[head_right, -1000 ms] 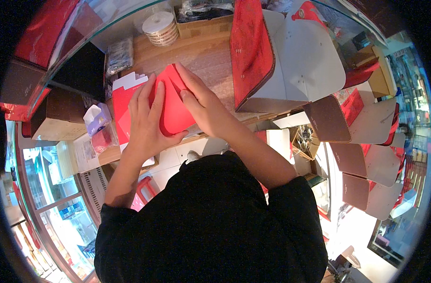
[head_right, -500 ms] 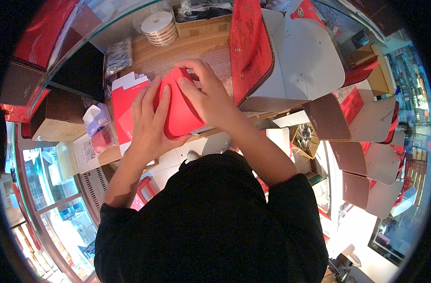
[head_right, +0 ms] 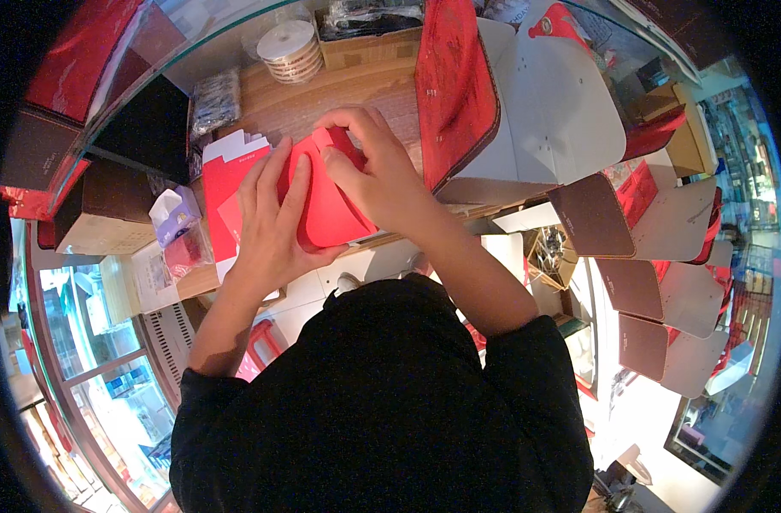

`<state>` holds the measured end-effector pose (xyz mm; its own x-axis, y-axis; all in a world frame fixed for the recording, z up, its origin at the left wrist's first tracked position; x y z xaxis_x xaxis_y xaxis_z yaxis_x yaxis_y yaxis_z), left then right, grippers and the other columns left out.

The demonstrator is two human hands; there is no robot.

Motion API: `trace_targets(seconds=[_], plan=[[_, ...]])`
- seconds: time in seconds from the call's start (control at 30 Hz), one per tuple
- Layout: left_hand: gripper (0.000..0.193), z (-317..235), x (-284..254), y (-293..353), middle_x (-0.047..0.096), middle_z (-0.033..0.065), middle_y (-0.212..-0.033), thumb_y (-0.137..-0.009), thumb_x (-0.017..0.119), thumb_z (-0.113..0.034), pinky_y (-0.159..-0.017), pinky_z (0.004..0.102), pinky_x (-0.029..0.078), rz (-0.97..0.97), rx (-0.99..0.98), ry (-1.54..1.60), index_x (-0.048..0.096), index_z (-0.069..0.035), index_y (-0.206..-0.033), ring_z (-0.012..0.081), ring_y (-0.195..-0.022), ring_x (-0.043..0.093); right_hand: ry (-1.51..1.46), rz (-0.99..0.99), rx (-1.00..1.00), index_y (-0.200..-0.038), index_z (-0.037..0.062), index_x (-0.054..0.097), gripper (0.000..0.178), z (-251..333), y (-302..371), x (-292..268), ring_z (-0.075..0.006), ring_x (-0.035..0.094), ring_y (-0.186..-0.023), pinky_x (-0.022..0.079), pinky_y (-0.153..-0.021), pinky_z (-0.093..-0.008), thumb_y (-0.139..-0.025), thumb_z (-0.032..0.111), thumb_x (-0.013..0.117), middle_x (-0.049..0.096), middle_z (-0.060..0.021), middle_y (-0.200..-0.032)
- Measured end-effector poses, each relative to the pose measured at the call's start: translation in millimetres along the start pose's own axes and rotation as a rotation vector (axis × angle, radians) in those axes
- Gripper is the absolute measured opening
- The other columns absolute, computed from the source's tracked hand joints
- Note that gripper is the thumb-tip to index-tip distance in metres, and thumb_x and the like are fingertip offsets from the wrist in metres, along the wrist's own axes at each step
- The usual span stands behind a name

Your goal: The person assembles small red cardboard boxes by hand. They fold the flaps of the flat-packed boxes into shape, close the lids, and place the finished boxes into a larger white shipping carton. The process is repeated for multiple units.

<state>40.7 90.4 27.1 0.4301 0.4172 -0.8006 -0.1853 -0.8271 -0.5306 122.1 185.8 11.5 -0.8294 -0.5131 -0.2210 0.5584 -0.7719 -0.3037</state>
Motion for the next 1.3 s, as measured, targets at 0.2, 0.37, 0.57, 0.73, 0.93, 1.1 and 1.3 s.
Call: trace_targets(seconds=[0.2,0.37,0.57,0.73,0.93,1.1,1.3], plan=[[0.1,2,-3,-2,0.031,0.0236,-0.141,-0.049,0.084,-0.032,-0.095,0.0524,0.033,-0.022,-0.011,0.002,0.04,-0.004,-0.135,0.0416,-0.119,0.036,0.108,-0.011,-0.233,-0.122,0.0051,0.048,0.042,18,4,3,-0.0345,0.049,-0.113,0.039,-0.096,-0.0378,-0.083,0.012,0.061,0.047,-0.0196,-0.124],[0.102,9,-10,-4,0.031,0.0229,-0.14,-0.052,0.084,-0.035,-0.096,0.0515,0.033,-0.109,-0.048,-0.041,0.036,-0.004,-0.137,0.0423,-0.12,0.035,0.328,0.08,-0.185,-0.14,0.011,0.036,0.067,32,9,15,-0.0378,0.045,-0.121,0.037,-0.101,-0.0395,-0.08,0.015,0.066,0.041,-0.0229,-0.131],[0.104,25,-16,-5,0.031,0.0221,-0.141,-0.056,0.084,-0.037,-0.098,0.0503,0.032,-0.14,-0.197,0.009,0.032,-0.005,-0.14,0.0408,-0.123,0.034,0.208,0.068,-0.055,-0.137,0.0081,0.043,0.064,12,16,9,-0.0295,0.039,-0.128,0.034,-0.103,-0.0377,-0.079,0.014,0.068,0.037,-0.0176,-0.14],[0.076,52,-37,-14,0.035,0.0205,-0.14,-0.073,0.076,-0.023,-0.1,0.0418,0.036,-0.138,-0.19,0.354,0.039,-0.004,-0.136,0.0334,-0.125,0.04,0.054,0.353,-0.159,-0.129,0.0049,0.053,0.052,28,6,7,-0.0265,0.046,-0.121,0.039,-0.098,-0.0356,-0.079,0.011,0.067,0.043,-0.0169,-0.136],[0.032,62,-27,-16,0.057,0.0176,-0.122,-0.082,0.067,-0.004,-0.097,0.0348,0.041,-0.214,-0.261,1.047,0.055,-0.001,-0.112,0.0258,-0.113,0.054,-0.092,0.274,-0.245,-0.121,0.0041,0.058,0.044,33,0,3,-0.0244,0.049,-0.118,0.041,-0.095,-0.035,-0.078,0.008,0.067,0.046,-0.0186,-0.133],[0.024,69,-27,-10,0.059,0.0166,-0.118,-0.082,0.066,-0.001,-0.096,0.0347,0.042,-0.258,-0.216,1.062,0.056,-0.002,-0.104,0.0253,-0.112,0.055,-0.146,0.236,-0.253,-0.114,0.0039,0.063,0.035,30,4,5,-0.0233,0.053,-0.113,0.044,-0.091,-0.0336,-0.079,0.004,0.065,0.046,-0.0183,-0.133],[0.024,58,-34,-13,0.06,0.0157,-0.114,-0.084,0.064,-0.004,-0.096,0.0353,0.041,-0.258,-0.196,0.933,0.058,-0.002,-0.107,0.0255,-0.111,0.055,-0.118,0.296,-0.274,-0.109,0.0041,0.065,0.027,35,1,5,-0.0238,0.054,-0.112,0.046,-0.088,-0.0322,-0.083,0.005,0.062,0.048,-0.0185,-0.132]])
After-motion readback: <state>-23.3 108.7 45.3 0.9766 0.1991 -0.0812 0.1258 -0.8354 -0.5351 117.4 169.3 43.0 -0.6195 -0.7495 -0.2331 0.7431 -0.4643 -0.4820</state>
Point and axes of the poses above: each hand's wrist, its own y-axis away from the middle knuckle, its own x-axis out of the palm, z = x × y, the point moved 10 cm from there along -y, towards the middle knuckle
